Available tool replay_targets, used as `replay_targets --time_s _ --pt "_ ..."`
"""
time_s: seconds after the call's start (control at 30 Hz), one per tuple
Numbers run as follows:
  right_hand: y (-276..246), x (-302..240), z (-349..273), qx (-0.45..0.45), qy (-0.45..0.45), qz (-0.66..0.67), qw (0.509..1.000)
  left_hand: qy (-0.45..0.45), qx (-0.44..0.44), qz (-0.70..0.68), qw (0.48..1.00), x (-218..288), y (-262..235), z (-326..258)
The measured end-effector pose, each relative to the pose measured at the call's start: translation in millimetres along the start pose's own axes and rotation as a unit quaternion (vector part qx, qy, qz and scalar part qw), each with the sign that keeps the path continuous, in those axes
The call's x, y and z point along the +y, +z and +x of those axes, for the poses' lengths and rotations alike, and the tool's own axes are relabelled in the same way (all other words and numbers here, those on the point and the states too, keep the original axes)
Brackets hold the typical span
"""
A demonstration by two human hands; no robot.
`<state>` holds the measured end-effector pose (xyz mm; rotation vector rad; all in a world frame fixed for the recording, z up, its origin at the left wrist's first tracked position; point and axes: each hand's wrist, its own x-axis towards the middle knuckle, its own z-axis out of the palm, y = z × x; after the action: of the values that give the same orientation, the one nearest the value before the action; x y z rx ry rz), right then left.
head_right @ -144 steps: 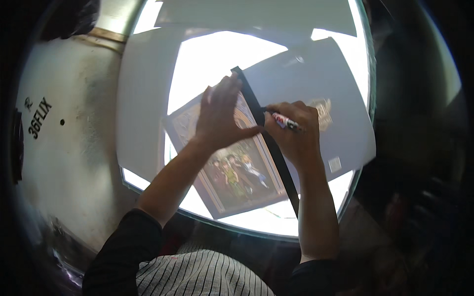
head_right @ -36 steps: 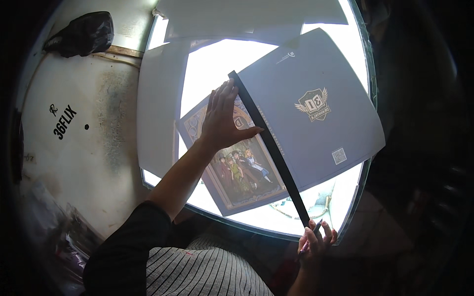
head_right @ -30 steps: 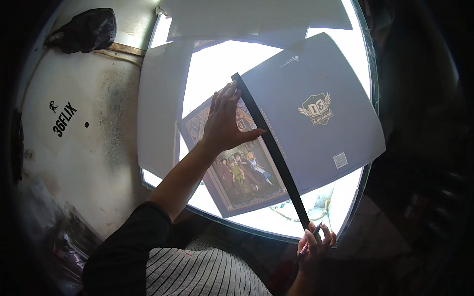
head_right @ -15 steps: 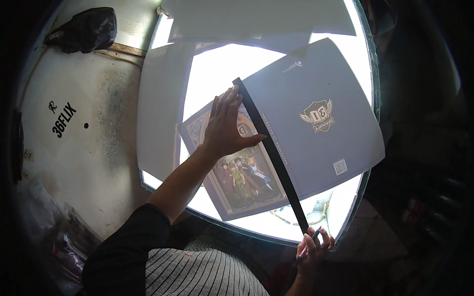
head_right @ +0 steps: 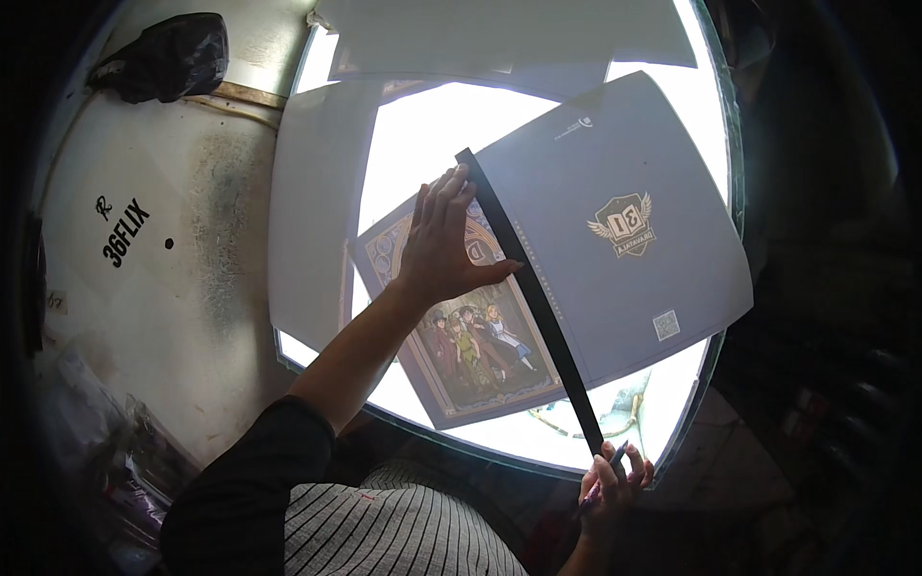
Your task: The person aligns a dark strip along the edge of a printed cardboard sheet on a light table and presses it down by hand. They smooth the surface of the sheet while holding a pen in one hand.
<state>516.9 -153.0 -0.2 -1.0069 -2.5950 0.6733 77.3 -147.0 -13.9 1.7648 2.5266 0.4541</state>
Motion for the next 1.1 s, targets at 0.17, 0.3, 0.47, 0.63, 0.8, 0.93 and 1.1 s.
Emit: replay_targets --time_s 0.17,0.3,0.47,0.63,0.8,0.93,1.1 --pt "-1.4 -3.9 3.1 -0.01 0.001 0.002 1.0 -0.009 -0.005 0.004 1.0 -1.6 -3.1 -1.5" --pt "0.6 -4.3 0.8 -0.008 0.001 0.003 1.0 -0.014 -0.015 -0.001 1.0 -1.1 -5.0 -1.1" --pt "-7.4 -0.3 4.1 -0.001 -0.004 -0.037 0.999 0.038 0.041 -0.035 0.998 3.1 15.0 2.9" --pt "-0.8 -0.5 6.3 -0.01 0.04 0.047 0.998 0.041 0.033 -0.037 0.998 -3.0 -2.3 4.0" --pt "3.4 4.0 -1.6 0.01 0.056 0.04 0.998 0.024 -0.007 -0.041 0.999 15.1 -4.7 9.9" --pt "5.7 2.5 -1.6 0.026 0.058 0.048 0.997 0.039 0.001 -0.04 0.998 14.6 -3.9 9.1" --pt "9.8 3.9 -3.5 0.042 0.051 0.045 0.997 0.05 0.014 -0.039 0.998 14.2 -2.6 8.2"
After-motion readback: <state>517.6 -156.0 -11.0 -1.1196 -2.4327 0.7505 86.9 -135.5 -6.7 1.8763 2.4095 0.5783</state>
